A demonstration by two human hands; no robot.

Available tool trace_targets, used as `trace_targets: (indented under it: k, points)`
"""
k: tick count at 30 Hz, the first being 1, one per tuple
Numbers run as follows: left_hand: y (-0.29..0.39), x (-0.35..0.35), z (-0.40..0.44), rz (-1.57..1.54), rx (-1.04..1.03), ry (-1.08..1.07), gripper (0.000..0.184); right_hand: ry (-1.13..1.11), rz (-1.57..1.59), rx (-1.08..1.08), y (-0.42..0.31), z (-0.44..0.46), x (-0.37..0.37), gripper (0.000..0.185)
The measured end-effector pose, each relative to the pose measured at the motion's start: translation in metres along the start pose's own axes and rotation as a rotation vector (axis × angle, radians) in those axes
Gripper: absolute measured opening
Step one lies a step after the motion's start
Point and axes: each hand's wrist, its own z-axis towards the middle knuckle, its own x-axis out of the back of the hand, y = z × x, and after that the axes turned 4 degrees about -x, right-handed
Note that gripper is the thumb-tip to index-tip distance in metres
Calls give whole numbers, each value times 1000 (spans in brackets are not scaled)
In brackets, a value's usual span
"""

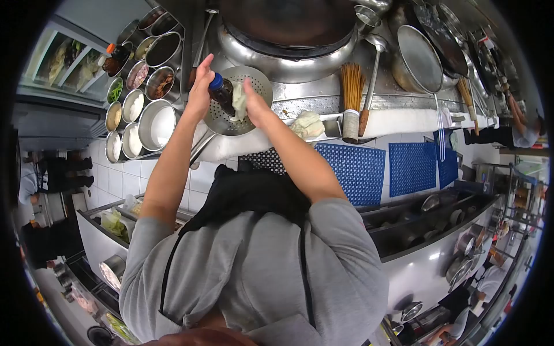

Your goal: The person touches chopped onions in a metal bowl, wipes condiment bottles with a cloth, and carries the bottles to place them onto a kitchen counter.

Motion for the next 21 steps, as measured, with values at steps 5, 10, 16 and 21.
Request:
trace_targets:
  k: [5, 10, 16, 21]
  points:
    - [-28, -7, -11, 111, -82, 316, 49, -289, 554, 61, -28, -40, 10, 80]
    - [-34, -38, -22, 93, -35, 544, 37, -155, 267, 166, -25, -40, -2, 75]
    - [-16, -35, -21, -100, 19, 419, 28, -60, -69, 186, -26, -18, -37, 77]
    - [-21, -30, -12, -149, 6, 346, 40, 121, -369, -19, -14, -1, -23, 90]
